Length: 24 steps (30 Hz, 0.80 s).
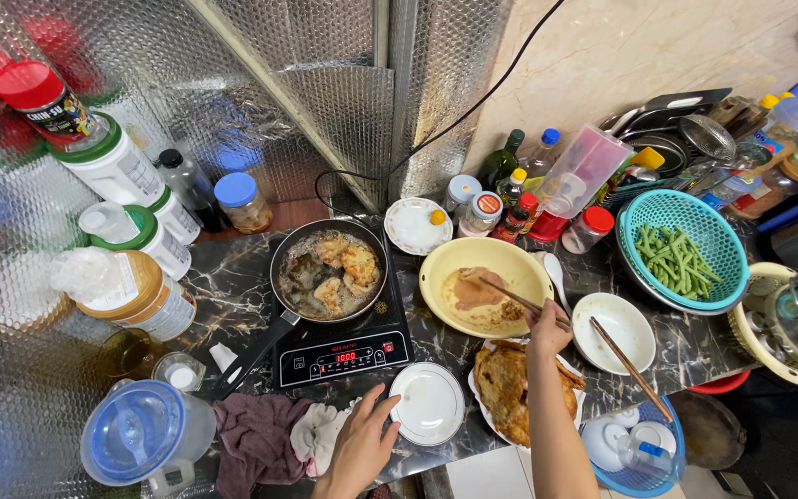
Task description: The person uses chopsticks to flip and arrange pieces of meat frying in a pan on an induction cooktop. They retrieve a plate from a cabinet and place it on the counter, then continue frying the meat and transfer cooked pieces to a serving plate.
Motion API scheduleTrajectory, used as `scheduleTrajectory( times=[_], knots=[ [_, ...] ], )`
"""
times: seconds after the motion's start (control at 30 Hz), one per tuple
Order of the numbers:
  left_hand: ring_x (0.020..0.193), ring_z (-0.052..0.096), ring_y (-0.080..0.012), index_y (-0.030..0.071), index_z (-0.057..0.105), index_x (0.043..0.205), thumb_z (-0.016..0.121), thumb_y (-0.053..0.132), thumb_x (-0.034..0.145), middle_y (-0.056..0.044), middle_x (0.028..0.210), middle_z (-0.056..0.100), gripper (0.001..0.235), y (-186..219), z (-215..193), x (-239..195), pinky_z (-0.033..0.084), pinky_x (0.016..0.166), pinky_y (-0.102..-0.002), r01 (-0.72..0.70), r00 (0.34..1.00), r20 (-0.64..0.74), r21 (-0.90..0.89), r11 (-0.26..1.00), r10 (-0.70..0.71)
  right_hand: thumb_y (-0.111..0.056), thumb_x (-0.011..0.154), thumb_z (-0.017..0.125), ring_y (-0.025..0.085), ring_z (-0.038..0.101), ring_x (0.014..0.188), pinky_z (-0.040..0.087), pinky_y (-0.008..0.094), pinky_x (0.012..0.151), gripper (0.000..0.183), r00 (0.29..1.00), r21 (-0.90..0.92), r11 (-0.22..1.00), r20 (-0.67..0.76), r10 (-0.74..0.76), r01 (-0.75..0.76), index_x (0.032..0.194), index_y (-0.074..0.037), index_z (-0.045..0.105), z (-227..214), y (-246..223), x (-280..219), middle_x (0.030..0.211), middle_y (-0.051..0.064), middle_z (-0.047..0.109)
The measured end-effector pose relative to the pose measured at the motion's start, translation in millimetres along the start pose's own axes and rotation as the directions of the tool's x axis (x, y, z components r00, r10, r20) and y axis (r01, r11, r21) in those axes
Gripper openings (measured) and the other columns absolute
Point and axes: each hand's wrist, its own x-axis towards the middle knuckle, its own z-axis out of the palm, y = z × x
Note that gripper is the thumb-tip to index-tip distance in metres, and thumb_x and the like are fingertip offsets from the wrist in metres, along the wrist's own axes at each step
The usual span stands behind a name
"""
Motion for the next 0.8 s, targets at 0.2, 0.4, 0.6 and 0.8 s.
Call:
scheduleTrajectory(
  times=[0.2, 0.4, 0.6, 0.8],
  knots=[
    [0.134, 0.053, -0.0349, 0.012, 0.06, 0.137, 0.068, 0.023, 0.093, -0.014, 0.152, 0.044, 0.046, -8, -1, -2, 0.047, 0.107, -0.042, -0.029, 0.998, -0.048, -0.009, 1.0, 0.028, -0.019, 0.103, 0.064, 0.017, 0.071, 0.087, 0.065, 0.033, 0.079, 0.03, 0.949, -0.206, 0.961, 0.291, -0.119, 0.184, 0.125, 0.0, 0.071, -2, 7, -33, 0.108, 0.01, 0.071],
    [0.134, 0.052, -0.035, 0.012, 0.058, 0.138, 0.068, 0.023, 0.093, -0.013, 0.152, 0.045, 0.047, -12, -2, -4, 0.047, 0.106, -0.043, -0.021, 0.999, -0.034, 0.001, 1.0, 0.021, -0.021, 0.104, 0.068, 0.02, 0.074, 0.089, 0.061, 0.033, 0.08, 0.029, 0.915, -0.424, 0.822, 0.304, -0.265, 0.379, 0.124, 0.0, 0.072, 5, 16, -59, 0.104, 0.011, 0.076],
    [0.129, 0.055, -0.0336, 0.013, 0.058, 0.138, 0.068, 0.024, 0.093, -0.011, 0.153, 0.044, 0.047, -17, -7, -7, 0.049, 0.104, -0.042, 0.004, 1.0, -0.026, -0.001, 1.0, -0.004, -0.018, 0.103, 0.067, 0.02, 0.071, 0.08, 0.065, 0.033, 0.07, 0.025, 0.986, 0.027, 0.986, 0.015, -0.168, 0.167, 0.115, 0.004, 0.07, 8, 4, -24, 0.1, 0.015, 0.071],
    [0.129, 0.056, -0.0345, 0.011, 0.059, 0.137, 0.069, 0.022, 0.093, -0.013, 0.153, 0.044, 0.047, -20, -8, -10, 0.049, 0.103, -0.043, -0.053, 0.997, -0.052, -0.007, 0.999, 0.053, -0.017, 0.104, 0.066, 0.021, 0.073, 0.081, 0.067, 0.033, 0.07, 0.027, 0.993, 0.11, 0.987, 0.011, -0.12, 0.118, 0.119, 0.006, 0.064, -7, -20, -9, 0.102, 0.016, 0.07]
  ],
)
